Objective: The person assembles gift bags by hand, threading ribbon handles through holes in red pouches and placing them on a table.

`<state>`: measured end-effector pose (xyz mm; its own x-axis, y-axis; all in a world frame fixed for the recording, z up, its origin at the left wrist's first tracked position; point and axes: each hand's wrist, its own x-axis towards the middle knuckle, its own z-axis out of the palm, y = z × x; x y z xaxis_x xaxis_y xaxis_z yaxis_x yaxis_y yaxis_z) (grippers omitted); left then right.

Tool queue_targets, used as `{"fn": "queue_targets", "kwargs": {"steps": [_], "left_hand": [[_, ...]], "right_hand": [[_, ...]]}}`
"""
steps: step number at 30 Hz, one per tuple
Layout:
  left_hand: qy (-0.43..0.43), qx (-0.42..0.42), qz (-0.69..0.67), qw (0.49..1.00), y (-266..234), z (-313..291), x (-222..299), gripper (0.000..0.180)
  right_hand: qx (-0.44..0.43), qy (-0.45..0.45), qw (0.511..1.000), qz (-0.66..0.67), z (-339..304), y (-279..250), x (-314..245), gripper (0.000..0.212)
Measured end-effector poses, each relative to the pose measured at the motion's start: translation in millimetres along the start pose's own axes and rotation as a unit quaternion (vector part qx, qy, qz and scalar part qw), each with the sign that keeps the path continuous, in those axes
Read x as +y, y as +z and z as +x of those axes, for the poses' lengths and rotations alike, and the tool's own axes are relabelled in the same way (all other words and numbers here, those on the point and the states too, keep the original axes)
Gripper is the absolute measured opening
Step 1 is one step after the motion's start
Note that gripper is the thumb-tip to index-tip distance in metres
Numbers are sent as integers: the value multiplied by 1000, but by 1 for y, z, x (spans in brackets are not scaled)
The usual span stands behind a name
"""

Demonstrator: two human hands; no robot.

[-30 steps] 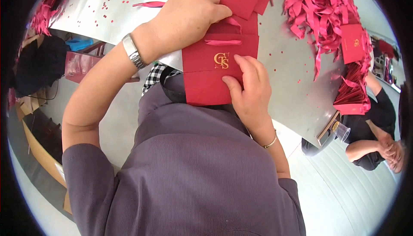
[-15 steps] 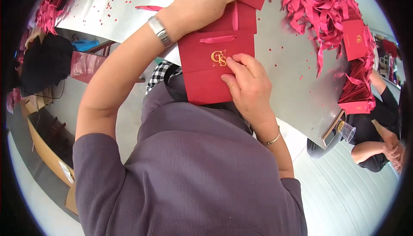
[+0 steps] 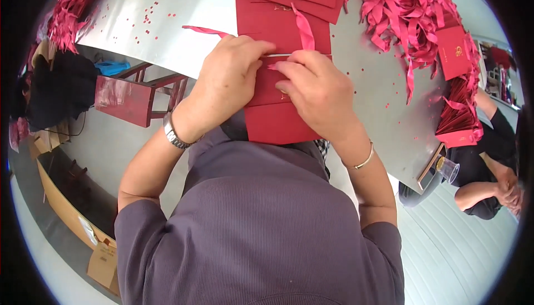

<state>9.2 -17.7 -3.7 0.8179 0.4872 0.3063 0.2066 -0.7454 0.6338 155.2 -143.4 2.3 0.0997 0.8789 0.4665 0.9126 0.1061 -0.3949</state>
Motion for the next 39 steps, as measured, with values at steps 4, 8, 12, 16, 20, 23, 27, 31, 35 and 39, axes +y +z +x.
{"fn": "queue_targets", "kwargs": {"steps": [4,8,12,16,20,23,27,31,35,39], "left_hand": [[-68,-23,-80,994,-3,3,1,21],[-42,-11,-87,995,-1,0,-2,21],[-39,-16,-77,996,3,-1,-3,20],[-14,-3,-52,999,2,-4,-2,20],[-14,-29,-37,999,-2,-3,9,17],[-6,-20,-55,998,-3,-1,17,12],[26,-9,-74,997,-3,-1,23,9],[-10,-16,-108,994,0,-4,24,9],[-61,-21,-176,982,-1,-3,26,11],[-47,-32,-94,994,-1,-7,25,13]], "right_hand": [[-39,33,999,8,-4,17,1,18],[-11,23,998,54,-12,19,5,14],[6,1,996,89,-17,14,8,12],[93,84,990,70,-13,-4,20,8],[-45,310,948,49,3,-17,23,23],[-87,330,929,144,10,-25,36,27],[-36,350,920,172,9,-24,33,24],[128,401,886,196,0,-13,33,20],[144,413,874,212,-12,-6,30,22],[133,399,882,211,-15,-8,32,20]]}}
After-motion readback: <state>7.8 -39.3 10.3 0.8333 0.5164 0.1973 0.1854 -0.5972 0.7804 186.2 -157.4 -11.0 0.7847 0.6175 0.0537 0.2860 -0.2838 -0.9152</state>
